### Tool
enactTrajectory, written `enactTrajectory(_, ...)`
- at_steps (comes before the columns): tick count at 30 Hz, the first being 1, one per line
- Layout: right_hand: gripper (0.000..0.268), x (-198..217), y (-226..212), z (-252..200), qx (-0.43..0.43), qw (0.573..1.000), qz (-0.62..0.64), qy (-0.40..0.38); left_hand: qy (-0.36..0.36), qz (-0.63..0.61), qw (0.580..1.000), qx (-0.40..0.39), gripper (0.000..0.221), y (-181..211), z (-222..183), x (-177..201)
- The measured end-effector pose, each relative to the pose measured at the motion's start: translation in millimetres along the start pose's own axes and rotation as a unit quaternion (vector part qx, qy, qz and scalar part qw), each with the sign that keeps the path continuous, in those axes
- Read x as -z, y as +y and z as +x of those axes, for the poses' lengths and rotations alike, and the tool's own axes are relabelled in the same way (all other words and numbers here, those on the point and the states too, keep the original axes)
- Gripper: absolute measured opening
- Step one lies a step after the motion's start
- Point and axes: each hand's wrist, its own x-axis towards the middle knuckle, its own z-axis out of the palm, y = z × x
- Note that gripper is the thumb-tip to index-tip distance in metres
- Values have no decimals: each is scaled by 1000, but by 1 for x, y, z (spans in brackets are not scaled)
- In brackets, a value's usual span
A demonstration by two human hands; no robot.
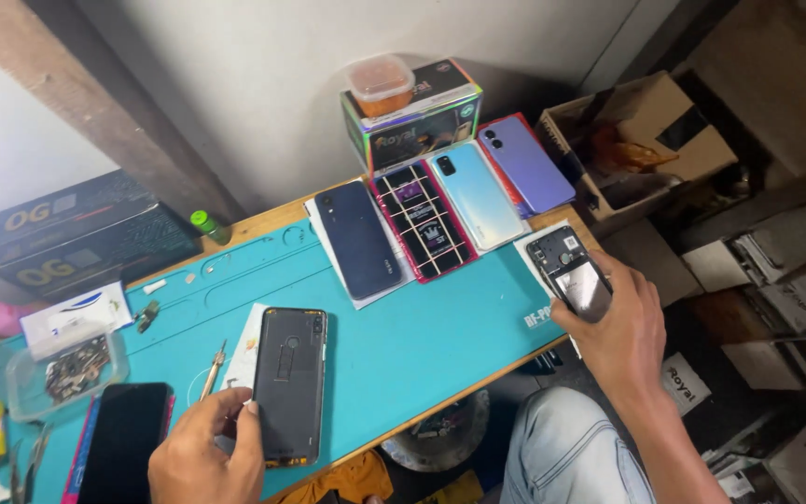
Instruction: Securing the back cover and battery of a mobile phone during a repair process on a workbench.
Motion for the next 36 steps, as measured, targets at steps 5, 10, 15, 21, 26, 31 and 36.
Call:
enactTrajectory(5,76,-8,24,32,35,999,-12,24,-65,-71,990,101,16,64,-8,-10)
enactTrajectory(10,79,-9,28,27,38,999,5,-7,-158,-170,966,118,18,102,-12,-46)
enactTrajectory(15,50,0,-1,-28,96,984,138,66,-284,-250,912,155,23,154,-17,-76)
enactTrajectory(21,60,12,-16,-61,-307,878,308,-201,-313,-277,895,156,24,189,-31,-101)
enactTrajectory(26,54,17,-6,-49,-342,821,410,-203,-358,-243,891,135,25,210,-26,-104)
enactTrajectory(31,51,23,16,-34,-308,865,337,-208,-432,-263,851,143,29,235,-10,-100)
enactTrajectory(36,40,68,11,4,-304,908,264,-118,-516,-126,847,-29,28,254,10,-86)
